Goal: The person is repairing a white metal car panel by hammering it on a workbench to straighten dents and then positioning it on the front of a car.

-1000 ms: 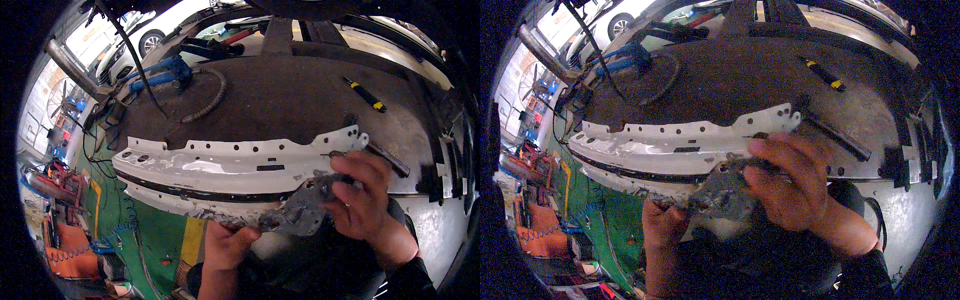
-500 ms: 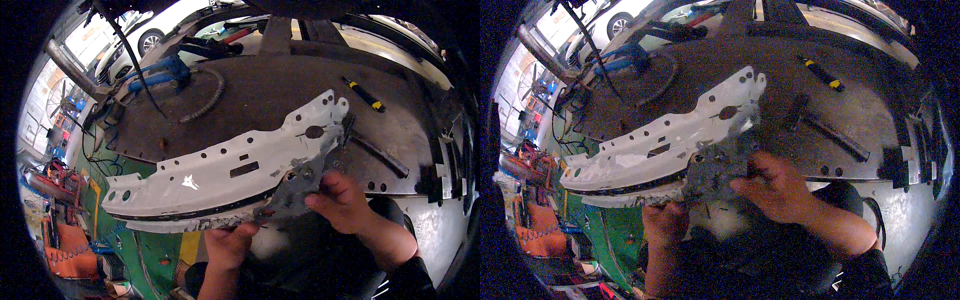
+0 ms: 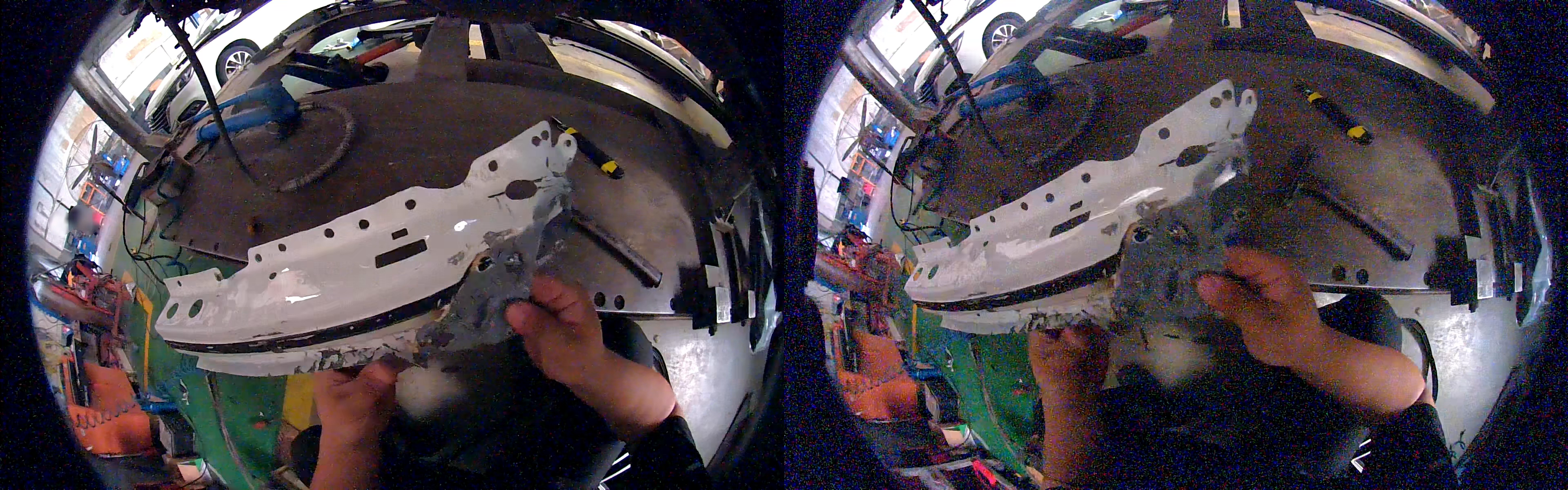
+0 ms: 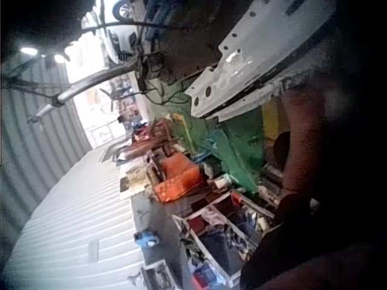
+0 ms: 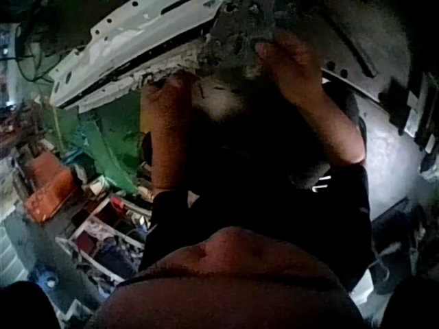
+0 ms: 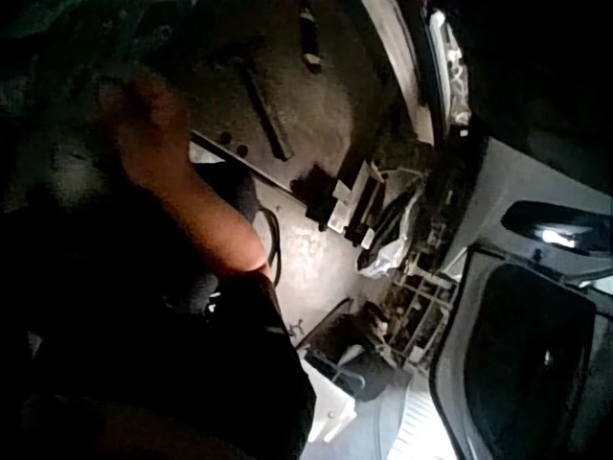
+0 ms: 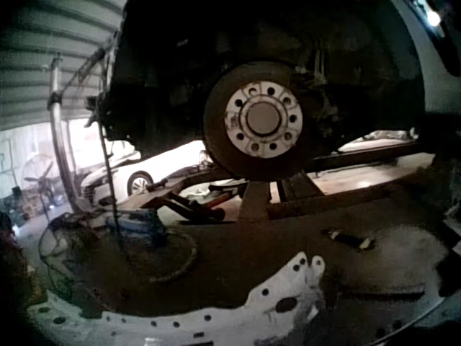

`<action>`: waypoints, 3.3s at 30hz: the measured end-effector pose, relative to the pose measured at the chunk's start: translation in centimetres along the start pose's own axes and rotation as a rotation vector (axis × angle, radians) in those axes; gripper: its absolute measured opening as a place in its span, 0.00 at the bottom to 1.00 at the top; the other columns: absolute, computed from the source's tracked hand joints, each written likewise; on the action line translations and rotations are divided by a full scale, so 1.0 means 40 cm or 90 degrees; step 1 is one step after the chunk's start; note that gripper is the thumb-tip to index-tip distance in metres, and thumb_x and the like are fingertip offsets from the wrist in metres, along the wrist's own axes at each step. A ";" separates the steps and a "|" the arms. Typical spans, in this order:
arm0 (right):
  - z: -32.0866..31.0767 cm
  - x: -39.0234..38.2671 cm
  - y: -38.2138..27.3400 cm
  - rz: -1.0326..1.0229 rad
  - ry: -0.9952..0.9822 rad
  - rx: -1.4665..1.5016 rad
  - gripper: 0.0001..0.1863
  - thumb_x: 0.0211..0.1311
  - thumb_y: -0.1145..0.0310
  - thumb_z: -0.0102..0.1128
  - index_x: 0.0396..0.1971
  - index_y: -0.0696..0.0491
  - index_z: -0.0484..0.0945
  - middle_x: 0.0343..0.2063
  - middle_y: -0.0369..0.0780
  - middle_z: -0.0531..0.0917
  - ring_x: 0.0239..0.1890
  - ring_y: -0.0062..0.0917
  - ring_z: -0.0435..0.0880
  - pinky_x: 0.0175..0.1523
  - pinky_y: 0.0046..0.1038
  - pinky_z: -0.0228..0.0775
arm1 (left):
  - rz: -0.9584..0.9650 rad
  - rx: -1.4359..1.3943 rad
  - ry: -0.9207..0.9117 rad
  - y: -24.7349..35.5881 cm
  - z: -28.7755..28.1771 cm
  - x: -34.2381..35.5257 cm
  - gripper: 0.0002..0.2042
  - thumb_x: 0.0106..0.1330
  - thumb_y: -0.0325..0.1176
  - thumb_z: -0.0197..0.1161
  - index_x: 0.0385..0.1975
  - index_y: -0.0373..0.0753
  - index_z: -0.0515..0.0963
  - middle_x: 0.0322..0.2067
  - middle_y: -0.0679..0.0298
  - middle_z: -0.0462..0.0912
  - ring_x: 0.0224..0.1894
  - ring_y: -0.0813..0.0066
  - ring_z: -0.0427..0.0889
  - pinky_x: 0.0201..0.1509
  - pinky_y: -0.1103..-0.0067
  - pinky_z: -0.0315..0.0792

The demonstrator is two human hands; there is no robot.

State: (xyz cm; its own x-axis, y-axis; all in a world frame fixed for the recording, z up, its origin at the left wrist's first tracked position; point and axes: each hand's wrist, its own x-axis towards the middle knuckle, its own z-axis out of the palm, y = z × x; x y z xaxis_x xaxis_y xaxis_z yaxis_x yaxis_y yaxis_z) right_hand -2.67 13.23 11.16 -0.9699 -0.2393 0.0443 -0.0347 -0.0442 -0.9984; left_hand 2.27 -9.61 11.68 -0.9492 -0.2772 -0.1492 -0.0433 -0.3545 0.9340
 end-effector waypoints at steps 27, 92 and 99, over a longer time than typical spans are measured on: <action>-0.005 0.018 -0.096 -0.631 0.000 -0.624 0.13 0.46 0.65 0.73 0.34 0.45 0.83 0.41 0.33 0.83 0.43 0.31 0.80 0.45 0.35 0.70 | 0.151 -0.128 -0.008 -0.025 -0.037 0.003 0.42 0.48 0.36 0.78 0.62 0.32 0.62 0.55 0.55 0.75 0.56 0.59 0.76 0.62 0.65 0.70; -0.071 -0.001 -0.153 0.044 -0.208 0.000 0.21 0.53 0.75 0.69 0.48 0.61 0.79 0.45 0.44 0.84 0.49 0.29 0.82 0.57 0.29 0.70 | 0.521 0.815 -0.239 0.083 0.003 0.019 0.27 0.43 0.45 0.75 0.44 0.41 0.80 0.23 0.63 0.76 0.25 0.62 0.75 0.29 0.69 0.67; -0.053 -0.009 -0.174 0.156 -0.130 0.107 0.16 0.57 0.74 0.66 0.46 0.59 0.79 0.43 0.42 0.84 0.47 0.24 0.82 0.55 0.27 0.72 | 0.523 0.804 -0.243 0.081 -0.004 0.020 0.27 0.42 0.46 0.75 0.44 0.40 0.80 0.22 0.63 0.76 0.24 0.62 0.75 0.28 0.69 0.67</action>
State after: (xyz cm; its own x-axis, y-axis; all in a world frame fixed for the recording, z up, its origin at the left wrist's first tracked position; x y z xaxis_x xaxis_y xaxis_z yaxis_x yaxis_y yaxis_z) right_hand -2.56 15.66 18.00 -0.8757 -0.4509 -0.1728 0.2493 -0.1156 -0.9615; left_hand 1.41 -11.12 14.52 -0.8545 0.2938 0.4283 0.4712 0.7853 0.4015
